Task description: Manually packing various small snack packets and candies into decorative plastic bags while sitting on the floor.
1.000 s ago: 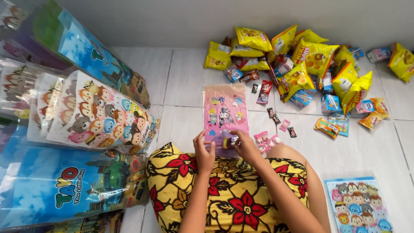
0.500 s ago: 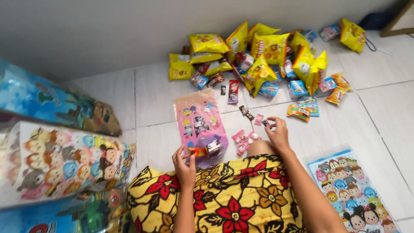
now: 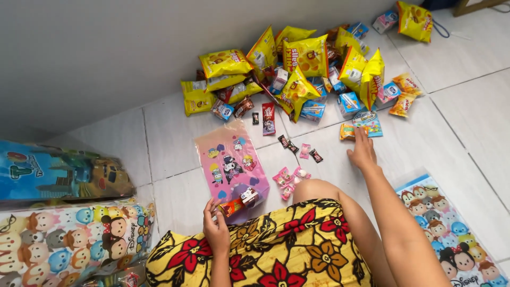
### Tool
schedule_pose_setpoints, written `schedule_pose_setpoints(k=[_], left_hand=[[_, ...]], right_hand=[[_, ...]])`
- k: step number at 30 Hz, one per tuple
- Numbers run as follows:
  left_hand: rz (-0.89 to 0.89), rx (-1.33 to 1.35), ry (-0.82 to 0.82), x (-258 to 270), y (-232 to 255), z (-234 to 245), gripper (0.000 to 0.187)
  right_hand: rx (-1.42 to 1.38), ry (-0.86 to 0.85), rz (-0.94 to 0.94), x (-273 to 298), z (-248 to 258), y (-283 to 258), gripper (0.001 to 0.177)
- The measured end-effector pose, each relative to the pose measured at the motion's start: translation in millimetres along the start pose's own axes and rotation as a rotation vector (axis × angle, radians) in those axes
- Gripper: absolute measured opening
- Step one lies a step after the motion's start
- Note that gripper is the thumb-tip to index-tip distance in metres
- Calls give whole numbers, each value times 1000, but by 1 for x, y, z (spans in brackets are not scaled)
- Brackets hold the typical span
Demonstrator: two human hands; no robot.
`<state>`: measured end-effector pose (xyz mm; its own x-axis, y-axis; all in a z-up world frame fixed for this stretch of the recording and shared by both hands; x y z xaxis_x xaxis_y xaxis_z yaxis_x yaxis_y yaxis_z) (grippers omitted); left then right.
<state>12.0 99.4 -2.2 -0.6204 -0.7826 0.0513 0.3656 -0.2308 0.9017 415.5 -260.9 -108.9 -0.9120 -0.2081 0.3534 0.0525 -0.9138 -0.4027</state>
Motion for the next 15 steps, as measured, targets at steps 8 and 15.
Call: schedule_pose_setpoints(k=[8,15], left_hand=[[26,-7,-37,-1,-5,-7,52],[-92,-200,143,-5,-36,-20,65]], right_hand=[[105,100,118,14,1,-11,68],[-382,338,425,40,-11,-56,58]])
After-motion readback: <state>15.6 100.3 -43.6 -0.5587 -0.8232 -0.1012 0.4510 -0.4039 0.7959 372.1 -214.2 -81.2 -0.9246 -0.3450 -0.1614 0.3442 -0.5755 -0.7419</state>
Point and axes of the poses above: each hand's wrist, its own x-axis away from the middle knuckle, its own z-axis out of the back of the hand, y = z × x, the point moved 3 cm from there along -x, towards the middle knuckle, and after that the axes turned 5 degrees about -y, right-handed, at the moved point
